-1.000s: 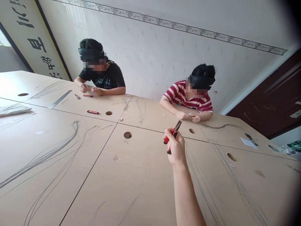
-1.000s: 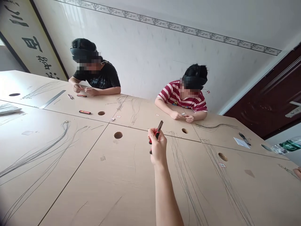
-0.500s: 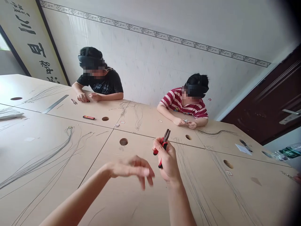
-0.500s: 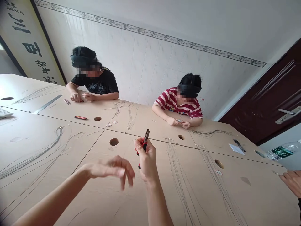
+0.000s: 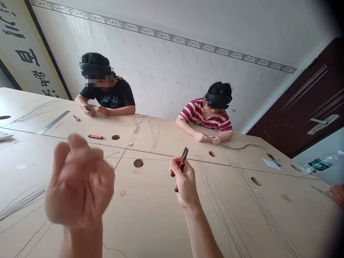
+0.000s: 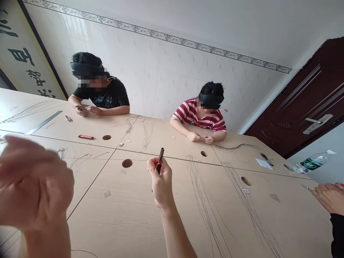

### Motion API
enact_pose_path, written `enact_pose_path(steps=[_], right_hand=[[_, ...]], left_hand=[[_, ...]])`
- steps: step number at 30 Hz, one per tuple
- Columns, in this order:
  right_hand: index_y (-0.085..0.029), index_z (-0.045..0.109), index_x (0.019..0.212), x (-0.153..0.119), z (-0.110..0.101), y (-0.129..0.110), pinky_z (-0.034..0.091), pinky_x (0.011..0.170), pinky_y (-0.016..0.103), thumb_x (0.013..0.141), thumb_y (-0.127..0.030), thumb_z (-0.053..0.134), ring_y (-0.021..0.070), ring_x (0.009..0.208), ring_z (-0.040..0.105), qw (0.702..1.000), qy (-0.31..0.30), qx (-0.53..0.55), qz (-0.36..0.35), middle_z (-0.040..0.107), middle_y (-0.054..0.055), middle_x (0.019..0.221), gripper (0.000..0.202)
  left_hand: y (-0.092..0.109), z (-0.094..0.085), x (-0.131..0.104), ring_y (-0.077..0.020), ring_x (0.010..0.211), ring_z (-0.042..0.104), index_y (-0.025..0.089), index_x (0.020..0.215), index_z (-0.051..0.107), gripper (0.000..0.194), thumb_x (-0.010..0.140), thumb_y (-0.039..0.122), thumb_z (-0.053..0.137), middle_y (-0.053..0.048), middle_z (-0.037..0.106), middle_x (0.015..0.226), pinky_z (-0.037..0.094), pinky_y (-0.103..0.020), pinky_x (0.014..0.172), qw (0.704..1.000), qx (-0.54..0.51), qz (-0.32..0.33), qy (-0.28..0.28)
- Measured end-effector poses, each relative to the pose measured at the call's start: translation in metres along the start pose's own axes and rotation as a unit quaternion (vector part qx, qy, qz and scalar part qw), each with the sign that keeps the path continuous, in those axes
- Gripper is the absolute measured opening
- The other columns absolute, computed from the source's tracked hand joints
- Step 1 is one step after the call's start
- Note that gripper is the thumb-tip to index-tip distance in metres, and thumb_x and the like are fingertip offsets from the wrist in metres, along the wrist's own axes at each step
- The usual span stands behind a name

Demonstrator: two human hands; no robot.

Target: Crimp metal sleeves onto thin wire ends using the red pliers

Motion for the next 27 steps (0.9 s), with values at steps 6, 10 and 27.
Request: enact_pose_path(steps=[6, 10, 27], right_hand=[[-0.02, 0.052, 0.077, -0.012, 0.017, -0.015, 0.033, 0.059, 0.026, 0.093, -0.036, 0.057, 0.0126, 0.063, 0.037, 0.993, -0.106, -0.041, -0.041, 0.044, -0.002, 0.069, 0.022], [-0.021, 0.049, 0.075, -0.024, 0.031, -0.026, 0.034, 0.06, 0.027, 0.093, -0.032, 0.054, 0.0131, 0.063, 0.039, 0.973, -0.216, -0.047, -0.072, 0.044, -0.002, 0.07, 0.022], [-0.022, 0.055, 0.078, 0.002, -0.029, -0.021, 0.038, 0.07, 0.031, 0.091, -0.035, 0.059, 0.0153, 0.07, 0.045, 0.99, 0.023, 0.041, -0.131, 0.047, -0.001, 0.073, 0.019]], left_hand=[[-0.006, -0.036, 0.039, -0.0123, 0.13, 0.051, 0.027, 0.109, 0.065, 0.046, 0.103, 0.042, 0.021, 0.004, 0.07, 0.122, 0.037, -0.034, 0.114, 0.968, -0.112, 0.11, 0.195], [-0.041, -0.058, 0.049, -0.0128, 0.137, 0.041, 0.036, 0.11, 0.066, 0.05, 0.102, 0.039, 0.016, 0.014, 0.062, 0.132, 0.036, -0.034, 0.113, 0.967, 0.009, 0.1, 0.236], [-0.101, 0.058, -0.007, -0.0252, 0.102, 0.068, 0.012, 0.105, 0.074, 0.055, 0.1, 0.049, 0.034, -0.015, 0.075, 0.104, 0.05, -0.039, 0.095, 0.839, 0.119, -0.319, -0.424]])
Point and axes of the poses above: each hand's wrist, its own x-axis towards the middle knuckle, its own z-axis out of the palm, y = z × x, the point moved 6 cm from there along x, towards the middle knuckle
